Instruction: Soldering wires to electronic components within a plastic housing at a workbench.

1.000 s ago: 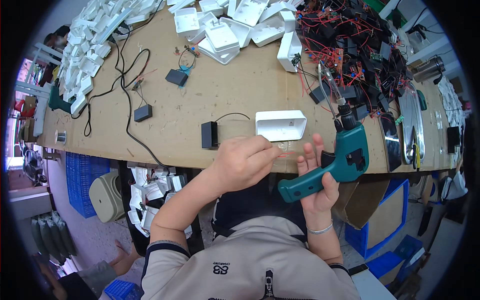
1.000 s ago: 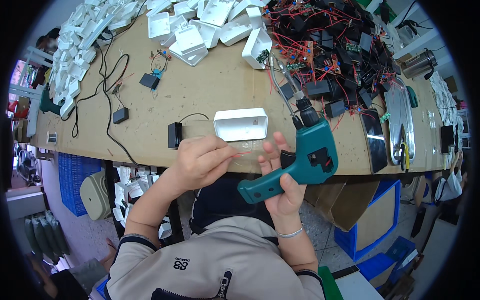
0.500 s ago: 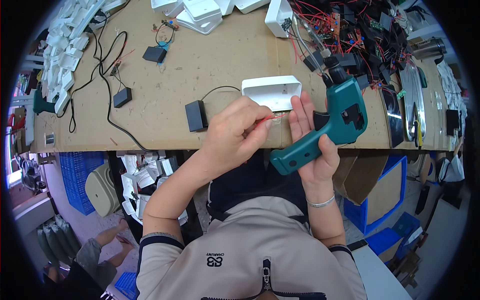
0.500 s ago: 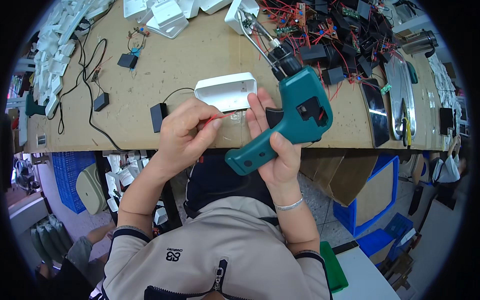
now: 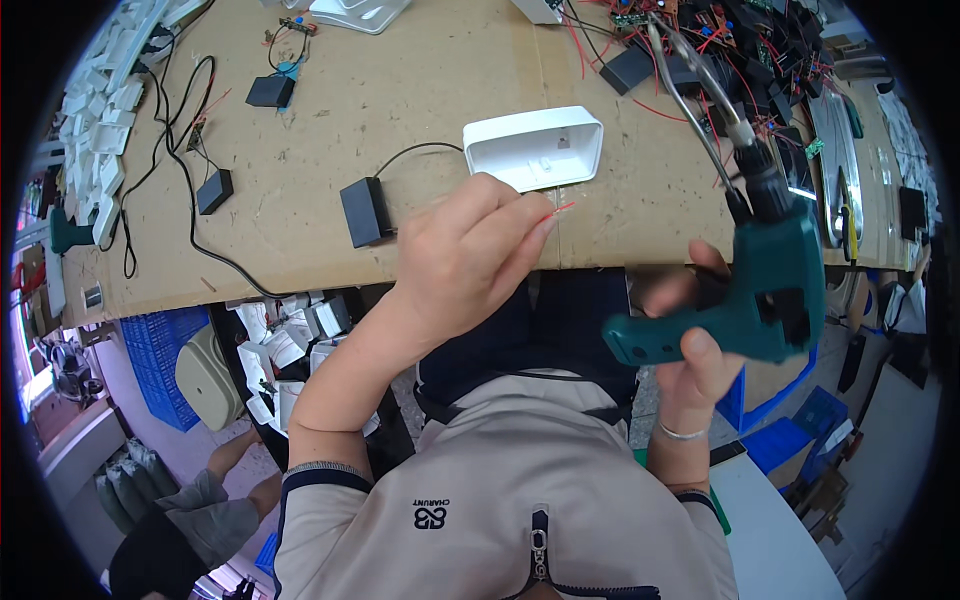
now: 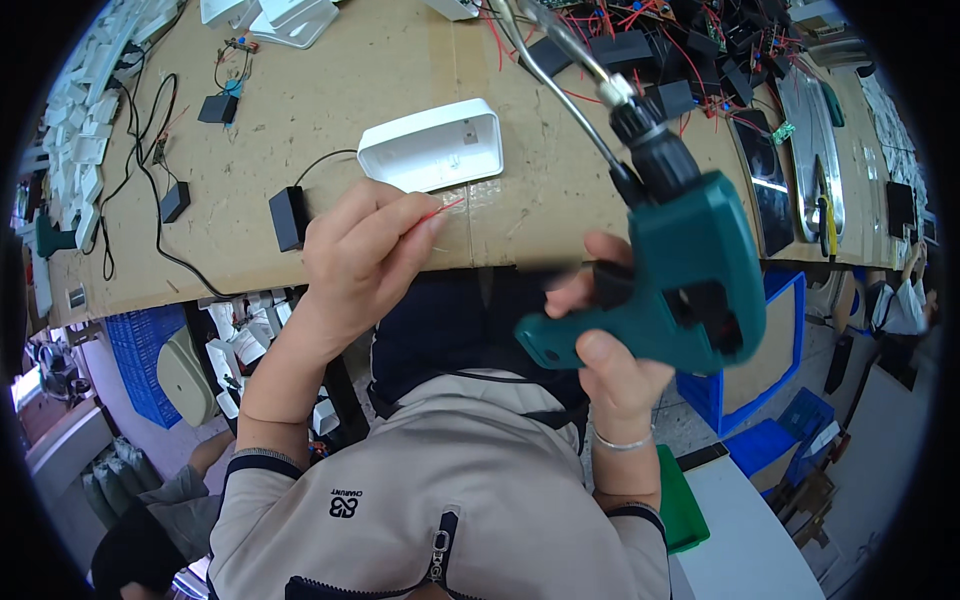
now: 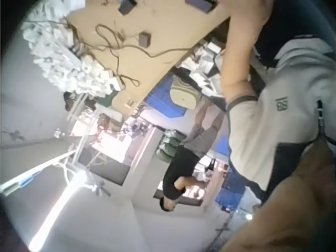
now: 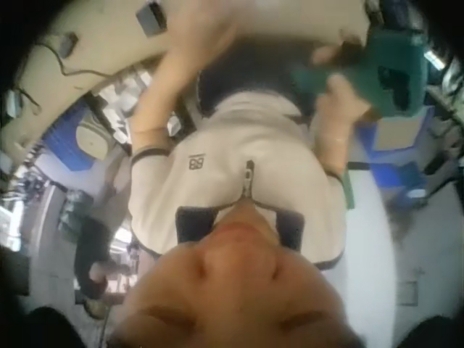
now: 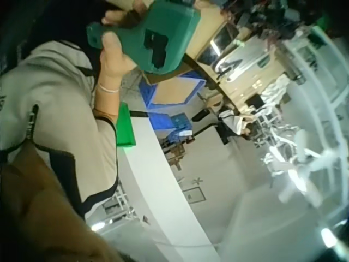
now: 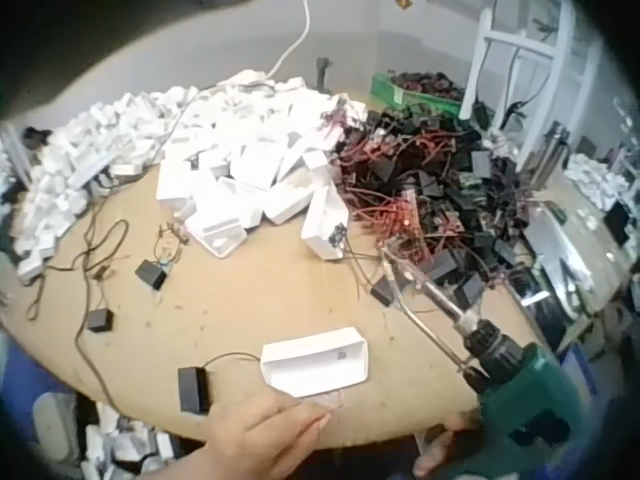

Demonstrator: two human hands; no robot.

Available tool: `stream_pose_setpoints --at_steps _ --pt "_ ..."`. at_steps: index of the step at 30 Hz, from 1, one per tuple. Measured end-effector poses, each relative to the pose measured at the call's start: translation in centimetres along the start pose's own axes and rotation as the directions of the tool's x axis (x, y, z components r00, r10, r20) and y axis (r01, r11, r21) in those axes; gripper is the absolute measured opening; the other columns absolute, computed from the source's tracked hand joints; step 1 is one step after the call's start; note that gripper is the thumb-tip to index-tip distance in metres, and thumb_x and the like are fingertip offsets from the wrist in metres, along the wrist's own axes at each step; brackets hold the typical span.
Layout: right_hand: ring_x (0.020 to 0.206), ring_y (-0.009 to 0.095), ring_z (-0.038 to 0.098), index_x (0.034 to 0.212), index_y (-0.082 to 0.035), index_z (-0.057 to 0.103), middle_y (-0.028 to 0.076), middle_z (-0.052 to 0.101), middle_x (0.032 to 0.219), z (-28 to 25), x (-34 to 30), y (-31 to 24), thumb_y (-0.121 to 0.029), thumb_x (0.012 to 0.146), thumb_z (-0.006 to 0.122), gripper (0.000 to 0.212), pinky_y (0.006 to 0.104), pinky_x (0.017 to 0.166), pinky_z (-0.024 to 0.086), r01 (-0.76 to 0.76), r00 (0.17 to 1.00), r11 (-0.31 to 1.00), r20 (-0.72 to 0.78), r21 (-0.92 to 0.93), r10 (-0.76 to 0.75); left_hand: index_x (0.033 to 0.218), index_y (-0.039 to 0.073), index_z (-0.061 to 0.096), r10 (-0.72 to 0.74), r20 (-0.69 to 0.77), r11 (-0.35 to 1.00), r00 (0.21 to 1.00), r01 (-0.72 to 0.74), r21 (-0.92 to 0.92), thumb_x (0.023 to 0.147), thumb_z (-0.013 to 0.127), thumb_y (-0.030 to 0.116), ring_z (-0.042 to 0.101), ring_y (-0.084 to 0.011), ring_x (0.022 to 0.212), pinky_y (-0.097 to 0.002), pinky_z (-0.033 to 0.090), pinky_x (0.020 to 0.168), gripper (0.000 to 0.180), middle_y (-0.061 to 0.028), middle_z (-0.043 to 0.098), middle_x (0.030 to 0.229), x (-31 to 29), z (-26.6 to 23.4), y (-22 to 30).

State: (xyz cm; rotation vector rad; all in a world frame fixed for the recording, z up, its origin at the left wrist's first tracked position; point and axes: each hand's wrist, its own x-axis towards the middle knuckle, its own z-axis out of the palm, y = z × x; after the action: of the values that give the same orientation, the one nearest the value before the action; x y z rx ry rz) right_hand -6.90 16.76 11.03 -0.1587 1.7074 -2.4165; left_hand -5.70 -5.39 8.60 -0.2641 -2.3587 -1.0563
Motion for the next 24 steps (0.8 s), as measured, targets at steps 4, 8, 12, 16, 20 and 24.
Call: stream_pose_setpoints --at_steps 4,8,12,16,20,24 --pt "0.073 0.018 0.060 0.129 0.007 0.039 0.021 0.053 0.123 -1.4 -2.4 -1.7 -0.015 0.067 0.078 0.076 0.0264 0.062 0.051 0.032 0.997 0.978 -0.060 -0.206 -0.045 0.086 0.007 0.064 0.099 -0.048 0.988 0.994 -0.093 0.123 0.069 0.071 0.003 0.052 -0.0172 0.057 -0.0294 0.037 0.053 0.019 -0.0017 0.054 0.070 0.1 0.3 -0.1" --pt "0.073 0.019 0.063 0.129 0.006 0.040 0.021 0.056 0.119 -2.7 -4.5 -3.1 -0.012 0.067 0.078 0.076 0.0264 0.063 0.052 0.012 0.999 0.930 -0.040 -0.368 -0.028 0.084 0.008 0.063 0.134 -0.119 0.972 0.984 -0.107 0.207 0.065 0.072 0.004 0.048 -0.0157 0.057 -0.0297 0.031 0.063 0.021 0.0005 0.053 0.069 0.4 0.5 -0.4" --pt "0.074 0.018 0.063 0.125 0.006 0.046 0.021 0.059 0.115 -3.2 -5.5 -3.9 -0.010 0.067 0.078 0.069 0.0269 0.064 0.051 -0.048 0.999 0.914 -0.010 -0.403 0.048 0.081 0.010 0.063 0.091 -0.096 0.963 0.991 -0.063 0.263 0.063 0.072 0.006 0.049 -0.0158 0.066 -0.0328 0.027 0.068 0.020 0.0007 0.053 0.077 0.4 0.8 0.3" --pt "0.073 0.018 0.062 0.122 0.007 0.049 0.020 0.059 0.114 -2.7 -5.5 -4.1 -0.011 0.067 0.079 0.065 0.0266 0.064 0.051 -0.128 0.992 0.881 -0.066 -0.455 0.110 0.074 0.010 0.066 0.075 -0.193 0.933 0.978 -0.001 0.359 0.062 0.072 0.007 0.051 -0.0193 0.087 -0.0356 0.029 0.077 0.014 -0.0037 0.057 0.094 1.1 1.2 1.0" --pt "0.074 0.017 0.062 0.121 0.006 0.051 0.019 0.060 0.112 -2.4 -5.0 -4.3 -0.009 0.067 0.078 0.062 0.0259 0.064 0.050 -0.179 0.983 0.836 -0.066 -0.519 0.170 0.073 0.008 0.068 -0.028 -0.124 0.919 0.992 0.075 0.388 0.064 0.071 0.007 0.054 -0.0226 0.094 -0.0347 0.033 0.087 0.010 -0.0066 0.060 0.101 2.5 0.7 0.6" --pt "0.075 0.016 0.061 0.121 0.005 0.051 0.018 0.060 0.112 -3.0 -4.4 -3.8 -0.007 0.067 0.076 0.061 0.0258 0.065 0.050 -0.077 0.985 0.825 0.084 -0.560 0.149 0.073 0.007 0.068 -0.028 -0.119 0.929 0.992 0.070 0.365 0.064 0.070 0.007 0.055 -0.0231 0.092 -0.0346 0.035 0.085 0.009 -0.0066 0.061 0.100 3.0 1.4 -0.1"
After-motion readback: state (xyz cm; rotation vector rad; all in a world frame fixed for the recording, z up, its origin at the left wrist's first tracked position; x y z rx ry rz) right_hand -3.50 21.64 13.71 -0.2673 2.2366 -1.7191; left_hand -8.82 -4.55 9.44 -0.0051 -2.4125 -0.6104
